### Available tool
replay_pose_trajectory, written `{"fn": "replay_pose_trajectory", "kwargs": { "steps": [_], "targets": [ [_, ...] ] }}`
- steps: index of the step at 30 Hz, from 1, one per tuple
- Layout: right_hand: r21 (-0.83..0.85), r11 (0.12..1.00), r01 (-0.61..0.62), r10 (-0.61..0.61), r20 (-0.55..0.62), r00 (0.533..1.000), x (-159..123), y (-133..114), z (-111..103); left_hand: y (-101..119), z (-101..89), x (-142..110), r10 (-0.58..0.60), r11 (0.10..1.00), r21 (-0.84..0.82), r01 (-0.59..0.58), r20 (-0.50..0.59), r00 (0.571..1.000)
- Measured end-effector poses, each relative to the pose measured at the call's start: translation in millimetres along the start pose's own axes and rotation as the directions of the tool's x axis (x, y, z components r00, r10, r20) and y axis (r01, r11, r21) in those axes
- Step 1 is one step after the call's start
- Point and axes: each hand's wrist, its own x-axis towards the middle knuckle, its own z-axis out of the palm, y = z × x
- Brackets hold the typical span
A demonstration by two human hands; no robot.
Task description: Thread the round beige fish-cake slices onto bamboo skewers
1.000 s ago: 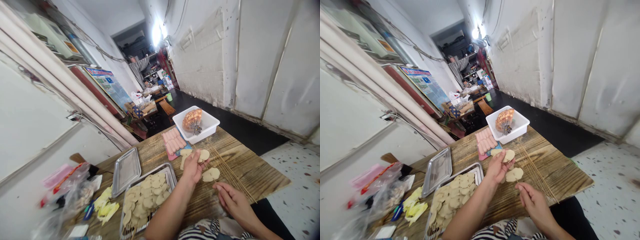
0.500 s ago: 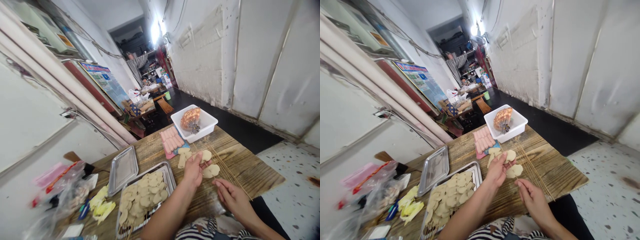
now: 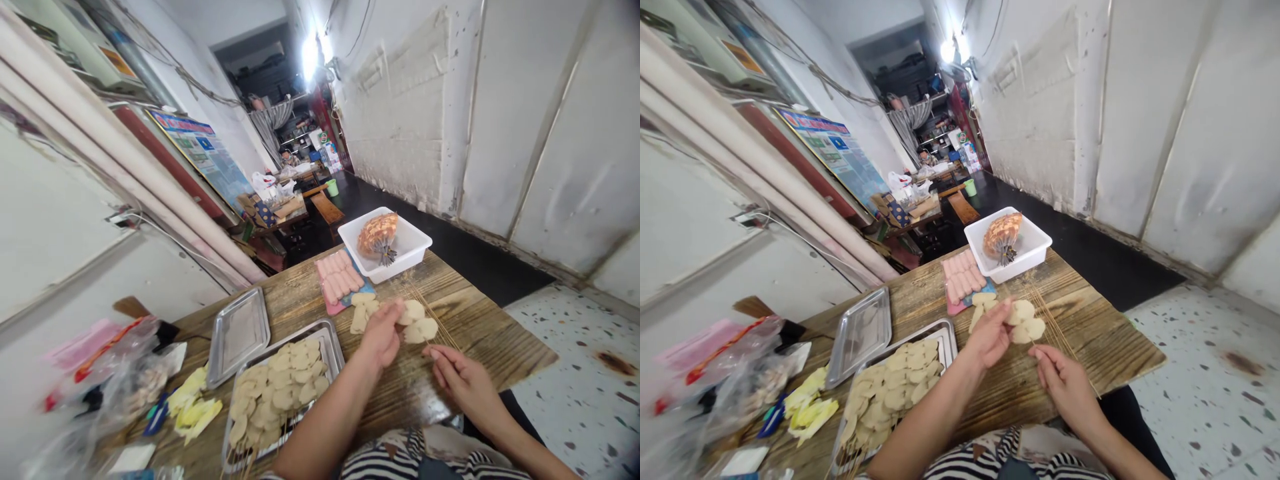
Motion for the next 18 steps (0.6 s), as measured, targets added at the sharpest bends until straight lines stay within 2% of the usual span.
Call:
{"fn": "replay_pose_trajectory", "kwargs": {
  "steps": [1,2,4,6,8,10,11,12,17,18],
  "targets": [
    [0.004,1.0,-0.005,0.005,-0.021,1.0,0.9,-0.3,-4.3,6.2,-6.6,5.1,0.023,0.998,0.051,-0.023,-0.015,1.0],
    [0.009,1.0,-0.012,0.013,-0.046,0.999,1.6,-0.2,-9.3,12.4,-14.7,10.4,0.111,0.987,0.123,-0.103,-0.068,0.991],
    [0.025,0.999,-0.031,0.033,-0.105,0.994,1.9,0.7,-20.3,23.0,-32.8,19.9,0.306,0.89,0.386,-0.242,-0.113,0.945],
    [0.047,0.997,-0.057,0.064,-0.149,0.987,0.8,2.6,-30.2,28.2,-48.9,26.7,0.371,0.652,0.715,-0.252,-0.011,0.929],
    [0.084,0.991,-0.105,0.119,-0.178,0.977,-1.1,4.9,-36.2,27.5,-58.0,31.1,0.345,0.279,0.927,-0.251,0.147,0.927],
    [0.138,0.979,-0.147,0.171,-0.187,0.967,-3.2,7.2,-37.9,23.1,-59.1,35.5,0.279,-0.089,0.963,-0.256,0.271,0.921],
    [0.163,0.974,-0.156,0.186,-0.188,0.965,-4.1,8.3,-37.5,20.5,-57.3,38.2,0.252,-0.21,0.943,-0.258,0.307,0.918],
    [0.183,0.971,-0.156,0.19,-0.183,0.965,-4.9,9.5,-36.7,18.1,-54.7,41.2,0.23,-0.29,0.923,-0.254,0.325,0.917],
    [0.197,0.968,-0.157,0.189,-0.154,0.97,-7.9,15.9,-34.9,14.4,-42.4,55.1,0.101,-0.503,0.844,-0.186,0.271,0.957],
    [0.194,0.969,-0.156,0.187,-0.153,0.97,-8.4,17.2,-35.3,14.9,-41.6,56.1,0.092,-0.501,0.848,-0.176,0.254,0.963]
  ]
}}
